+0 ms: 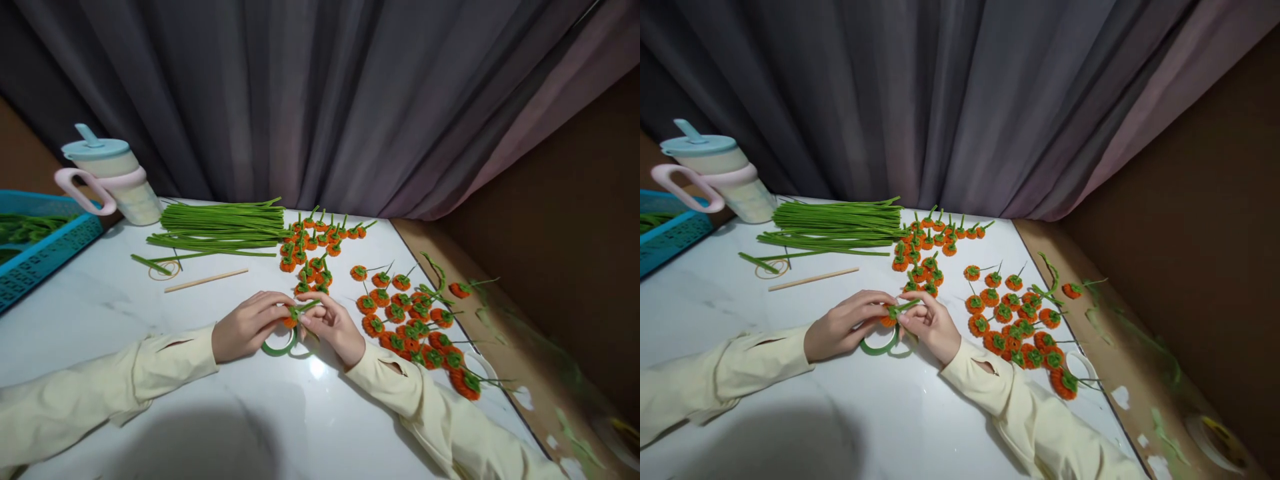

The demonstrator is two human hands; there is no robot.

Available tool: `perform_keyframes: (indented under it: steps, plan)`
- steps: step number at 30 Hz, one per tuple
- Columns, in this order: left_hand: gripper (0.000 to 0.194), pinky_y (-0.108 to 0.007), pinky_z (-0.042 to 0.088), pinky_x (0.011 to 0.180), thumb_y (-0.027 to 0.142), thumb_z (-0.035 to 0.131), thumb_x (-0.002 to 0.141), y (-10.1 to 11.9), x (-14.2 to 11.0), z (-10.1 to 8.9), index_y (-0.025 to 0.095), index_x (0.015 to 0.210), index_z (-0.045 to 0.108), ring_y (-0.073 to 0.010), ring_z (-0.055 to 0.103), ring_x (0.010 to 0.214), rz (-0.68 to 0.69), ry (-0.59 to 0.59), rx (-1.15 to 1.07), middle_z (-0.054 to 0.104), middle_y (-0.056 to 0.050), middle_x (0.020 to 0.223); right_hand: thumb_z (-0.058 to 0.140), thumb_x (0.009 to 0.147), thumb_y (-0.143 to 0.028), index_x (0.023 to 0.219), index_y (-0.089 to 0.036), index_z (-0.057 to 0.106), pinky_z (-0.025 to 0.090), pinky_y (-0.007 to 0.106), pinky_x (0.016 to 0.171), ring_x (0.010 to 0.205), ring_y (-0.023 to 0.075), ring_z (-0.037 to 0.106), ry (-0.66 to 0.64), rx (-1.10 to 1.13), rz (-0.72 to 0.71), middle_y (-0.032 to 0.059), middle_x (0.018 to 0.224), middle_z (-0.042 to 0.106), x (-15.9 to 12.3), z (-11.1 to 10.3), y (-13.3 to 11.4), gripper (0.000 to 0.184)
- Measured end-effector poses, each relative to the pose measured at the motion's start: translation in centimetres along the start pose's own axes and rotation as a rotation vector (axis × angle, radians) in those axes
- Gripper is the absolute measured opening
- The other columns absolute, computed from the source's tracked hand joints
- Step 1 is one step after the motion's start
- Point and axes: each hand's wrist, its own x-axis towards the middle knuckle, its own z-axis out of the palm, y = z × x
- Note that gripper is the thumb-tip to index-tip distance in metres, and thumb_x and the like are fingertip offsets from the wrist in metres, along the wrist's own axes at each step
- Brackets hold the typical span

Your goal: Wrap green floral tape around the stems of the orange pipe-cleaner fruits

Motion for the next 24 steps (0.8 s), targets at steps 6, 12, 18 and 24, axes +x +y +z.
perform_keyframes:
  steps: [6, 12, 18, 24]
  plan:
    - [0.028, -0.038, 0.048, 0.086, 0.007, 0.04, 0.09, 0.1, 0.19, 0.03, 0.018, 0.114, 0.047, -0.0219, 0.053, 0.108, 0.086, -0.032, 0.009, 0.058, -0.014, 0.116, 0.073, 0.072, -0.031, 0.104, -0.017, 0.057, 0.041, 0.021, 0.055, 0.058, 0.0095, 0.058, -0.005, -0.004, 0.001, -0.0026, 0.065, 0.062, -0.09, -0.07, -0.09, 0.038]
    - [0.028, -0.038, 0.047, 0.085, 0.006, 0.042, 0.088, 0.1, 0.16, -0.02, 0.017, 0.114, 0.047, -0.0221, 0.053, 0.108, 0.088, -0.041, 0.02, 0.058, -0.015, 0.116, 0.073, 0.072, -0.031, 0.101, -0.017, 0.058, 0.043, 0.022, 0.057, 0.058, 0.0096, 0.058, 0.001, -0.024, -0.023, -0.0032, 0.064, 0.061, 0.02, -0.08, 0.0, 0.036]
    - [0.03, -0.038, 0.048, 0.086, 0.004, 0.041, 0.087, 0.08, 0.06, 0.13, 0.017, 0.113, 0.045, -0.021, 0.054, 0.107, 0.092, -0.008, -0.011, 0.058, -0.014, 0.113, 0.073, 0.071, -0.03, 0.097, -0.016, 0.06, 0.042, 0.022, 0.055, 0.058, 0.0103, 0.057, 0.034, -0.031, -0.046, -0.0033, 0.063, 0.06, -0.09, -0.06, -0.06, 0.032]
    - [0.034, -0.038, 0.049, 0.086, 0.004, 0.043, 0.086, 0.22, -0.01, 0.26, 0.016, 0.118, 0.041, -0.0207, 0.055, 0.104, 0.046, 0.033, -0.032, 0.06, -0.012, 0.108, 0.073, 0.072, -0.03, 0.095, -0.016, 0.061, 0.042, 0.021, 0.054, 0.056, 0.0087, 0.055, 0.044, -0.025, -0.053, -0.0033, 0.063, 0.06, -0.14, 0.17, -0.16, 0.03]
